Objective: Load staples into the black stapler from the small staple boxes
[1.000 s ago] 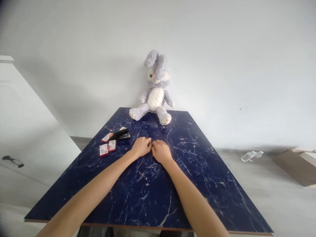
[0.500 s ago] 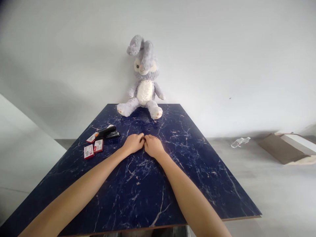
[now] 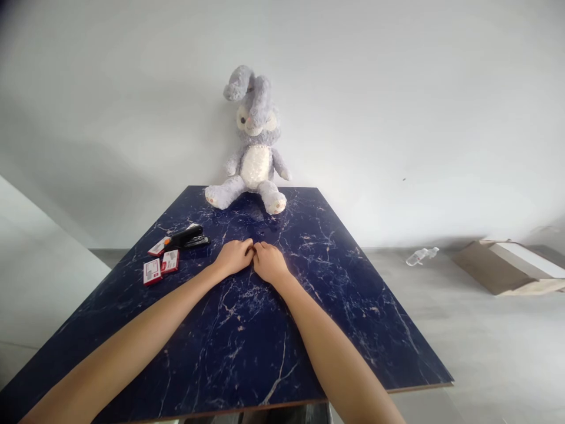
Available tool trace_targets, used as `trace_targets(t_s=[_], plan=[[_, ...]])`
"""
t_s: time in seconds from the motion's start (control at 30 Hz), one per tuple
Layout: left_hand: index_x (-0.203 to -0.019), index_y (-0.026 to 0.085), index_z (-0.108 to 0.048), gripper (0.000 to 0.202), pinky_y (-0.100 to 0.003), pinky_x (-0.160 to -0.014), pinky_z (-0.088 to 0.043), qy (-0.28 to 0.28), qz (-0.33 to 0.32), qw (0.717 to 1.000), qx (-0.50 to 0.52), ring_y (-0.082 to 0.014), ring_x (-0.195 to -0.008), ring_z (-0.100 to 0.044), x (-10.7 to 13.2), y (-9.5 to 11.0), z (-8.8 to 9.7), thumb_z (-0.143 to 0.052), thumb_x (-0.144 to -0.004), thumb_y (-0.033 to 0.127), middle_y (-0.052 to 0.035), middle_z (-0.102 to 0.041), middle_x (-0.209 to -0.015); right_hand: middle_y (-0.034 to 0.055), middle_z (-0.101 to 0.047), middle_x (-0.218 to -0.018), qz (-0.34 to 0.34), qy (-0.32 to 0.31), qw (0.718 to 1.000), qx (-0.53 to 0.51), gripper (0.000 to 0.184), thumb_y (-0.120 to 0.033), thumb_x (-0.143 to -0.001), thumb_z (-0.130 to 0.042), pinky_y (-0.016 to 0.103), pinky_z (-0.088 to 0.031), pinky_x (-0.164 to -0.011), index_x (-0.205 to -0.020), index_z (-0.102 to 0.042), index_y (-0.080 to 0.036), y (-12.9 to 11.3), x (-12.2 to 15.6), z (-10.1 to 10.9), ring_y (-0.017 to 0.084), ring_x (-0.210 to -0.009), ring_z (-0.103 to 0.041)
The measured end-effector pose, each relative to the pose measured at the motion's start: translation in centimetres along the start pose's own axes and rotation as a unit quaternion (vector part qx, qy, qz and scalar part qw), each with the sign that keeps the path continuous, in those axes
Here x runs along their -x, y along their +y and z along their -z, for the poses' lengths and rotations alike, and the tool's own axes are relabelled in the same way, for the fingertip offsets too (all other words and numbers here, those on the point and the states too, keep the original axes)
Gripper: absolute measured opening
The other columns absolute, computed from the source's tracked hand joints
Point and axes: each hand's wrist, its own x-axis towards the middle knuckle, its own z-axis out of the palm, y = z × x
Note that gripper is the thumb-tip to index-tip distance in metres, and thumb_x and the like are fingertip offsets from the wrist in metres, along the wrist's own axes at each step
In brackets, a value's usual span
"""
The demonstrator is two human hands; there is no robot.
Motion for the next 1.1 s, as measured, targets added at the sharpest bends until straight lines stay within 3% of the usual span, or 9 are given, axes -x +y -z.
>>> trace_targets(t_s=[1.1], plan=[[-0.098, 0.022, -0.064, 0.021, -0.034, -0.074, -0.044, 0.009, -0.004, 0.999, 0.041, -0.0262, -0.08, -0.067, 0.37, 0.07, 0.24, -0.044, -0.094, 0.03, -0.0082, -0.07, -0.082, 0.0086, -0.066, -0.106, 0.025, 0.022, 0.998, -0.053, 0.026, -0.015, -0.093, -0.045, 0.028, -0.041, -0.091, -0.112, -0.063, -0.016, 0.57, 0.59, 0.07, 0.019, -0.099, -0.058]])
